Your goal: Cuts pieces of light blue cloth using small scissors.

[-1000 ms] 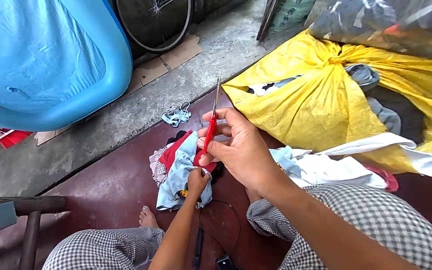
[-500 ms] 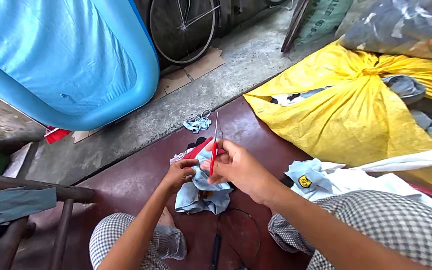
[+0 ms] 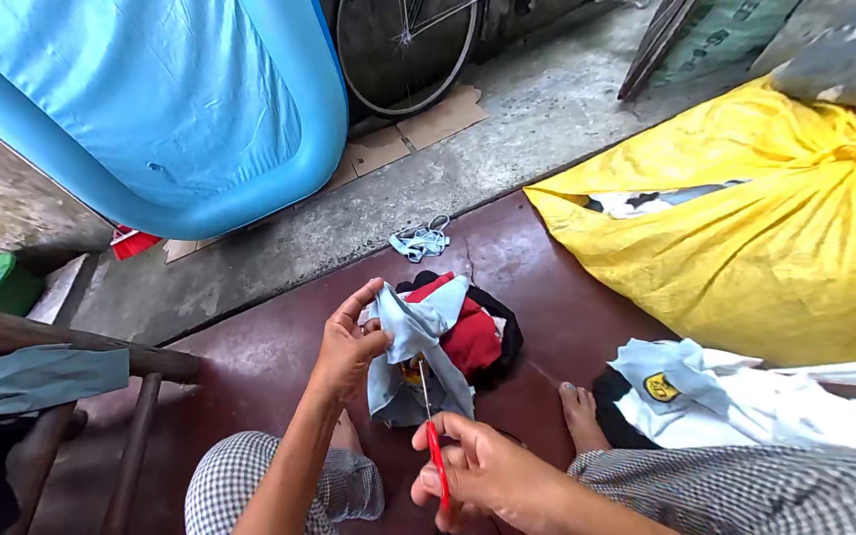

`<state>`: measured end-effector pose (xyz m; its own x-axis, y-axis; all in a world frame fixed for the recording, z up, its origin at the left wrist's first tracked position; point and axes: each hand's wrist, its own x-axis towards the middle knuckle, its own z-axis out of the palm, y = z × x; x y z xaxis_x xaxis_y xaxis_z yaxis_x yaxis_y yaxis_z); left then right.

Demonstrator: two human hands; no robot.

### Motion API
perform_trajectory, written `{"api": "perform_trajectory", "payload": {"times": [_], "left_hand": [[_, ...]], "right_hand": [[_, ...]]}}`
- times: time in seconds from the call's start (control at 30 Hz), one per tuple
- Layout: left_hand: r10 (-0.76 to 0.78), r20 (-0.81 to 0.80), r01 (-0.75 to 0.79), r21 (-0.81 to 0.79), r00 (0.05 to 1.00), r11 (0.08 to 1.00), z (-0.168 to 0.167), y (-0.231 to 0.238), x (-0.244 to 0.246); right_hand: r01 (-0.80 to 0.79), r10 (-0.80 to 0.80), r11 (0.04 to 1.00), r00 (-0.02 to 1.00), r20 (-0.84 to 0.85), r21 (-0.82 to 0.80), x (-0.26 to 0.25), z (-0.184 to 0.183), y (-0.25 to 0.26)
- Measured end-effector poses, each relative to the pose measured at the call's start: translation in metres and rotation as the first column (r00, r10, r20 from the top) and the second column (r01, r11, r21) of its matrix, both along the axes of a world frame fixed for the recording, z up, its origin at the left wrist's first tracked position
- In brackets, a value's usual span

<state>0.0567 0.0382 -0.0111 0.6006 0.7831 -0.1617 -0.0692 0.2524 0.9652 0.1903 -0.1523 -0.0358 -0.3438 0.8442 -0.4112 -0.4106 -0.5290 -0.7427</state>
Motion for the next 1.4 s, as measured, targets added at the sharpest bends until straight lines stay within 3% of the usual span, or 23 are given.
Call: {"api": "perform_trajectory", "payload": {"times": [0.2,0.4,0.6,0.83,1.4], "left_hand": [[-0.052,0.120,0.059,-0.053,0.991,0.997,0.009,-0.006,-0.002],[-0.037,0.140,0.048,-0.079,0.990,0.996,0.012,-0.008,-0.005],[-0.037,0.064,0.040,-0.049,0.997,0.998,0.011,-0.013,-0.006],[-0.088,0.002,0.088,-0.047,0.996,0.995,0.009,-0.012,-0.010],[-0.145,-0.119,0.147,0.002,0.982,0.989,0.006,-0.009,-0.017]], "right_hand": [[-0.069,0.087,0.988,0.988,-0.130,0.135,-0.004,-0.006,0.003],[-0.027,0.034,0.988,0.999,-0.039,0.153,-0.001,-0.009,0.009],[-0.047,0.020,0.967,0.994,0.108,0.249,0.005,-0.011,0.014],[-0.095,0.045,0.970,0.974,0.222,0.222,0.011,-0.011,0.017],[-0.160,0.136,0.968,0.982,0.133,0.194,0.024,-0.005,0.021]]}}
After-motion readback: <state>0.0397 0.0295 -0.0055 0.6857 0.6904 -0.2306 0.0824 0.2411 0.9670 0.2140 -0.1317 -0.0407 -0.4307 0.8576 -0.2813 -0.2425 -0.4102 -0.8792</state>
